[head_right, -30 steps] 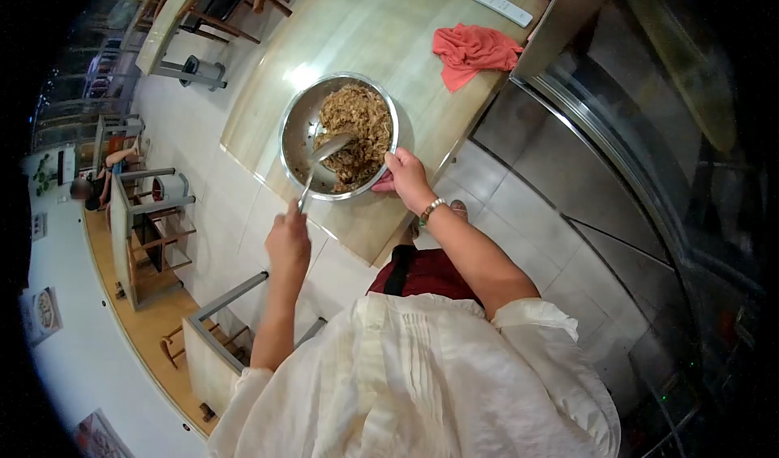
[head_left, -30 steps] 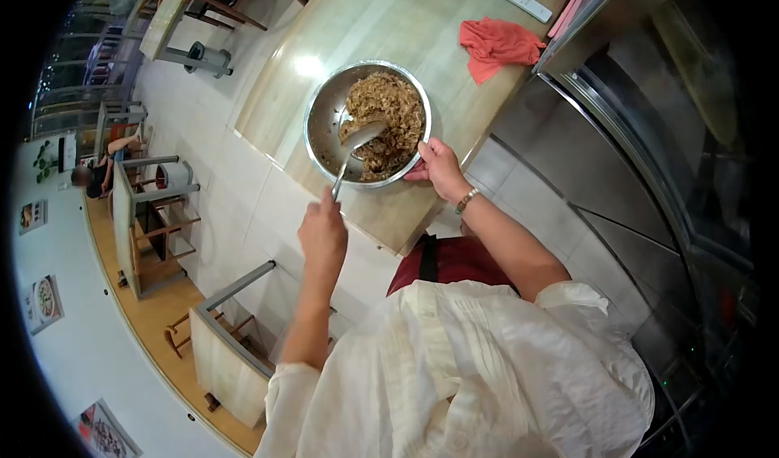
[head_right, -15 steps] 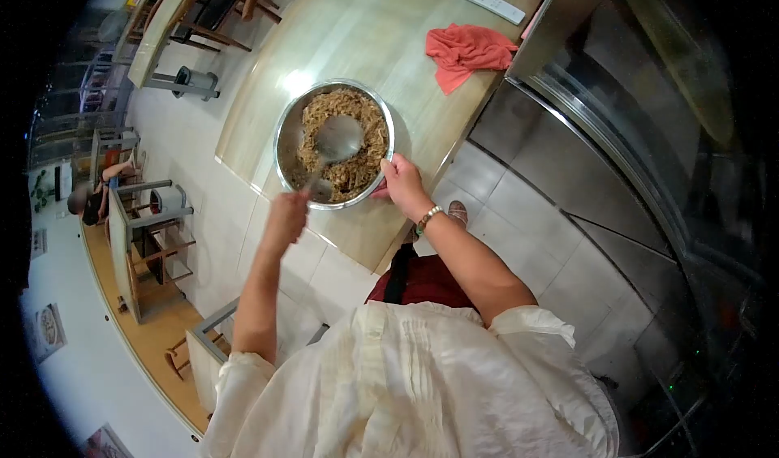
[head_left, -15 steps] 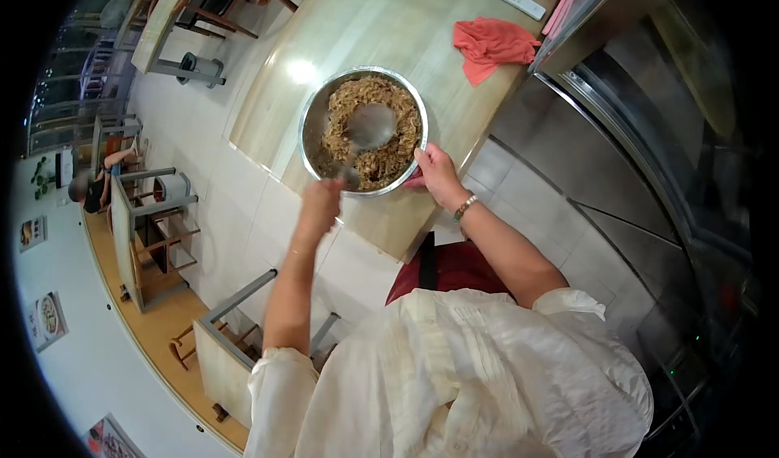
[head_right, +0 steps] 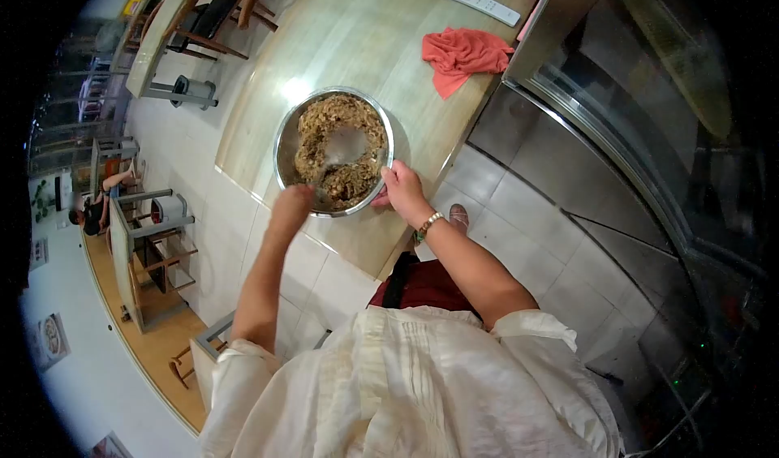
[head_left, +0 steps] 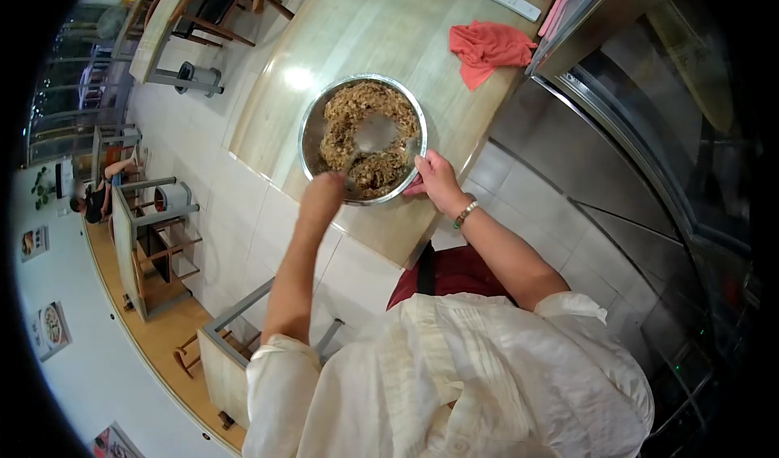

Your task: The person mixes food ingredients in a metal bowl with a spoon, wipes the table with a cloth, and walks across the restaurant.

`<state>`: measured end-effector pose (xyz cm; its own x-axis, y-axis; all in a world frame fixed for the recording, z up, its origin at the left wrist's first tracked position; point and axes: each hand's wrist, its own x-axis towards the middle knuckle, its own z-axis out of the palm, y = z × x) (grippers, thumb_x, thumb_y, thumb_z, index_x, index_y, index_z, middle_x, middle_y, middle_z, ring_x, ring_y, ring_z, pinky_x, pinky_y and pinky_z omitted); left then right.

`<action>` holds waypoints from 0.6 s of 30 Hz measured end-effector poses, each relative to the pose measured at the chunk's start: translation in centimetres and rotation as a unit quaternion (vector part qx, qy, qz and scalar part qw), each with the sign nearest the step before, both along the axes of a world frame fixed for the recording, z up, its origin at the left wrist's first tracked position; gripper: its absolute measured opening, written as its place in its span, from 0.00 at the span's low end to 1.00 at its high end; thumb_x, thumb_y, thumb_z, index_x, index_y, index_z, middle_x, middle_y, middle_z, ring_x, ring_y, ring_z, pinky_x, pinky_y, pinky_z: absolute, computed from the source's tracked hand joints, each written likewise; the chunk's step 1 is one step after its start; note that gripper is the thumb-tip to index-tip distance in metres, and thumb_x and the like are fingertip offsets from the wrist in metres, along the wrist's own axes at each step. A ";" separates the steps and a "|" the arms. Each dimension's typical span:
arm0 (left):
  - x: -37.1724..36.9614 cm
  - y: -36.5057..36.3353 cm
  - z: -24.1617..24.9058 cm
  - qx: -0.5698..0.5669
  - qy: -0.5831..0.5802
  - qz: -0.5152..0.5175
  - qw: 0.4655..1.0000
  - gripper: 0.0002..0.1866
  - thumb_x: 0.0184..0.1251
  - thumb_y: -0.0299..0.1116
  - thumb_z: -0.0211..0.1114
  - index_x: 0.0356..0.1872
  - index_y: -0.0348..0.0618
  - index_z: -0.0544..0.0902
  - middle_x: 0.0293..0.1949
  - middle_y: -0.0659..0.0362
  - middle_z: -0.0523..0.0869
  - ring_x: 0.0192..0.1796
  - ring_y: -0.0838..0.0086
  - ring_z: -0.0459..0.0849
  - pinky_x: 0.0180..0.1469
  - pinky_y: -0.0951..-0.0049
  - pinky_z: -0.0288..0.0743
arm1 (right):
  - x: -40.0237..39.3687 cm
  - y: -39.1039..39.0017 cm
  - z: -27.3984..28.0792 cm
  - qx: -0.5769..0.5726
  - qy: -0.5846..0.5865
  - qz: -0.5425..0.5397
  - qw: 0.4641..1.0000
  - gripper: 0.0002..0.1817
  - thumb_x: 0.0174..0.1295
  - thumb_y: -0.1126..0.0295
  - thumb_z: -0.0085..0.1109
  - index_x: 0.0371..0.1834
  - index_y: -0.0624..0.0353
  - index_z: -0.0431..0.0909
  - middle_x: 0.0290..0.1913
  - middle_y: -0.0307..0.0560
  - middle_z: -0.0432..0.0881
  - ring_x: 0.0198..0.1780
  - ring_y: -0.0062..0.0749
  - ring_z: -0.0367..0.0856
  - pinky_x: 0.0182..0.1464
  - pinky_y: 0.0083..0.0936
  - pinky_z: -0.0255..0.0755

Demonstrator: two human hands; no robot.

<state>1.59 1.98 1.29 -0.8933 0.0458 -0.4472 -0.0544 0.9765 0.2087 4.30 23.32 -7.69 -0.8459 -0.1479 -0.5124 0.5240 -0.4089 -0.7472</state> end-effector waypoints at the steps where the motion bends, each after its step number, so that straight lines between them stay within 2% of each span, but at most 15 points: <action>1: -0.5 -0.5 0.9 -0.040 0.029 0.009 0.999 0.17 0.66 0.40 0.49 0.29 0.37 0.80 0.30 0.43 0.81 0.36 0.49 0.80 0.39 0.53 0.72 | 0.1 0.0 -0.2 -0.004 0.004 0.002 1.000 0.10 0.66 0.68 0.42 0.36 0.66 0.66 0.30 0.46 0.75 0.25 0.29 0.79 0.25 0.26 0.80; 3: 0.1 -2.0 3.1 -0.039 0.113 -0.043 0.992 0.16 0.66 0.40 0.49 0.31 0.39 0.80 0.30 0.44 0.82 0.35 0.49 0.81 0.38 0.53 0.73 | 0.1 0.2 0.5 -0.004 0.005 0.014 1.000 0.10 0.67 0.67 0.41 0.37 0.65 0.66 0.31 0.47 0.75 0.28 0.30 0.80 0.28 0.26 0.81; 4: -0.2 -1.8 4.3 -0.040 0.114 -0.044 0.992 0.16 0.66 0.40 0.49 0.31 0.39 0.80 0.30 0.44 0.82 0.35 0.49 0.81 0.38 0.53 0.73 | 0.0 0.3 0.9 -0.003 0.003 0.021 1.000 0.10 0.68 0.67 0.40 0.38 0.64 0.65 0.31 0.47 0.76 0.30 0.31 0.80 0.31 0.26 0.81; 6: -0.5 -1.4 6.4 -0.181 0.107 0.088 0.974 0.13 0.64 0.37 0.50 0.32 0.40 0.79 0.30 0.45 0.82 0.35 0.50 0.81 0.38 0.53 0.73 | -0.1 0.3 1.2 -0.012 -0.003 0.018 1.000 0.10 0.68 0.67 0.40 0.38 0.64 0.65 0.31 0.47 0.75 0.29 0.31 0.80 0.31 0.26 0.81; 7: -1.2 -1.7 5.8 -0.180 0.107 0.088 0.974 0.13 0.64 0.37 0.50 0.32 0.40 0.79 0.30 0.45 0.82 0.35 0.50 0.81 0.38 0.53 0.73 | -0.1 0.3 1.2 -0.018 -0.008 0.018 1.000 0.10 0.68 0.67 0.40 0.38 0.64 0.65 0.31 0.46 0.75 0.29 0.30 0.80 0.31 0.26 0.81; 9: -4.1 -2.2 3.8 -0.184 0.144 0.036 0.972 0.09 0.61 0.33 0.52 0.30 0.40 0.78 0.29 0.45 0.82 0.34 0.51 0.82 0.36 0.54 0.74 | 0.0 0.0 0.6 -0.017 -0.011 0.003 1.000 0.10 0.67 0.67 0.41 0.37 0.64 0.65 0.30 0.46 0.75 0.27 0.30 0.79 0.28 0.27 0.81; 10: -4.9 -0.8 3.5 -0.144 0.151 -0.050 0.977 0.07 0.58 0.31 0.53 0.29 0.38 0.77 0.28 0.44 0.82 0.32 0.52 0.82 0.34 0.55 0.75 | -0.2 -0.2 0.6 -0.019 -0.013 -0.010 1.000 0.09 0.67 0.68 0.41 0.36 0.64 0.65 0.28 0.46 0.74 0.25 0.30 0.79 0.25 0.27 0.81; 11: -5.0 0.8 2.7 -0.160 0.166 -0.078 0.970 0.05 0.57 0.29 0.53 0.28 0.40 0.76 0.26 0.47 0.82 0.29 0.56 0.83 0.31 0.60 0.76 | -0.4 -0.2 0.5 -0.016 -0.013 -0.010 1.000 0.09 0.67 0.68 0.41 0.36 0.64 0.65 0.28 0.46 0.74 0.25 0.30 0.79 0.25 0.27 0.81; 13: -3.5 1.9 2.4 -0.181 0.193 -0.197 0.944 0.03 0.57 0.28 0.54 0.28 0.43 0.75 0.25 0.52 0.82 0.27 0.60 0.83 0.29 0.64 0.76 | 0.1 -0.2 1.0 -0.010 -0.025 -0.002 1.000 0.09 0.67 0.68 0.41 0.36 0.64 0.66 0.29 0.46 0.74 0.26 0.30 0.79 0.27 0.28 0.81; 14: -2.2 1.6 2.9 -0.181 0.187 -0.192 0.946 0.03 0.57 0.28 0.54 0.28 0.43 0.75 0.25 0.52 0.82 0.27 0.60 0.83 0.29 0.64 0.76 | 0.4 -0.4 0.8 -0.010 -0.030 0.005 0.999 0.09 0.67 0.68 0.41 0.36 0.64 0.66 0.29 0.46 0.74 0.26 0.30 0.79 0.27 0.28 0.81; 16: 0.6 1.2 4.7 -0.217 0.210 -0.313 0.900 0.01 0.57 0.30 0.54 0.29 0.46 0.73 0.25 0.56 0.81 0.26 0.64 0.83 0.25 0.66 0.75 | 0.1 -0.3 0.2 -0.034 -0.011 -0.007 0.999 0.09 0.67 0.68 0.41 0.38 0.64 0.66 0.29 0.46 0.74 0.27 0.31 0.79 0.28 0.28 0.81; 18: 2.8 -1.7 5.6 -0.189 0.202 -0.276 0.920 0.03 0.59 0.31 0.54 0.29 0.45 0.73 0.24 0.55 0.81 0.26 0.63 0.83 0.25 0.64 0.75 | 0.1 -0.3 0.1 -0.043 -0.016 -0.006 0.999 0.10 0.67 0.68 0.41 0.38 0.64 0.66 0.29 0.46 0.74 0.28 0.31 0.79 0.29 0.28 0.81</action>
<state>4.42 0.27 6.85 -0.8771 0.4527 -0.1606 0.4800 0.8389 -0.2566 4.39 23.05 -7.55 -0.8313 -0.1826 -0.5249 0.5417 -0.4777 -0.6917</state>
